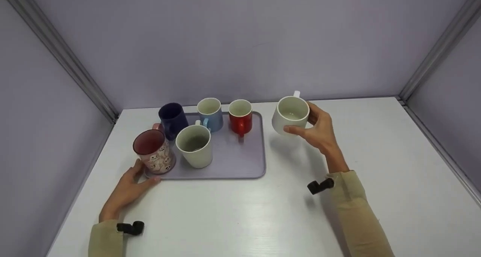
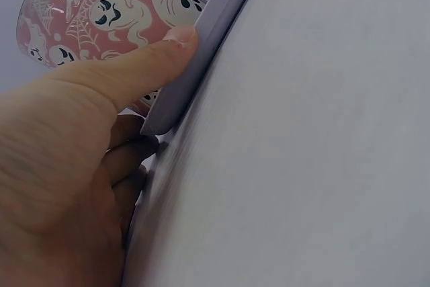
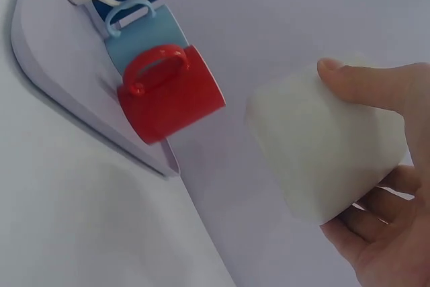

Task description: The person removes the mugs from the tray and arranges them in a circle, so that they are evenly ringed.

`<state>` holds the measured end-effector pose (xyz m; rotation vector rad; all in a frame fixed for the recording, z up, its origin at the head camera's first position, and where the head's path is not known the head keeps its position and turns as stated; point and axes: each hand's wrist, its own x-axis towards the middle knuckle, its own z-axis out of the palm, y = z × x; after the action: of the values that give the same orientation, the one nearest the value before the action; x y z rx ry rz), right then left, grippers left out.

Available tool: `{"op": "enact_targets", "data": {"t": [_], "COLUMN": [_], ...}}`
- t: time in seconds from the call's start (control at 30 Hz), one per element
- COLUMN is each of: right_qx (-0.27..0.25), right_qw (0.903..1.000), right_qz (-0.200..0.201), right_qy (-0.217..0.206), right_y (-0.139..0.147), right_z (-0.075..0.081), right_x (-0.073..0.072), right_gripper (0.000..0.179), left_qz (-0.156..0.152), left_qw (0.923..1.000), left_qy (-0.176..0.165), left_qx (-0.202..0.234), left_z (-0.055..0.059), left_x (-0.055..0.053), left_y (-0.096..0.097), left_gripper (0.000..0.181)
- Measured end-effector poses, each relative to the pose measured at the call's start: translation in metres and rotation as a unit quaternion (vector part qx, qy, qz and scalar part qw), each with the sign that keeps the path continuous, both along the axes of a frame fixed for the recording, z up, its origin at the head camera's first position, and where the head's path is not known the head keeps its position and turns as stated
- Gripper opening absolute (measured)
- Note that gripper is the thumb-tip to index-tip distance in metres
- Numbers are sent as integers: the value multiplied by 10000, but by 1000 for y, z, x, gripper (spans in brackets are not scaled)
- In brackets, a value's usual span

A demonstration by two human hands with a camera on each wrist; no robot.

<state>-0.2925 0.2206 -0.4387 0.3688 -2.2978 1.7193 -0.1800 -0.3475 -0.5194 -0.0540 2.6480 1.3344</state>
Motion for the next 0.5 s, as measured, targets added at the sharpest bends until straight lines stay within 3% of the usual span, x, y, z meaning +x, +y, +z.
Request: {"op": "enact_targets", "data": {"t": [0.5], "right_qx": [156], "right_qw": [9975], "right_qz": [-593], "right_qy": [-354], "right_y": [65], "right_z": [-25], "right_x": [-16], "right_gripper": [86], "left_qz": [-5], "left_qw": [10000], "left_qy": [-40], "left_qx": [-39], "left_z": [-2], "left_x": [-1], "left_y": [-1], "left_gripper": [112]}}
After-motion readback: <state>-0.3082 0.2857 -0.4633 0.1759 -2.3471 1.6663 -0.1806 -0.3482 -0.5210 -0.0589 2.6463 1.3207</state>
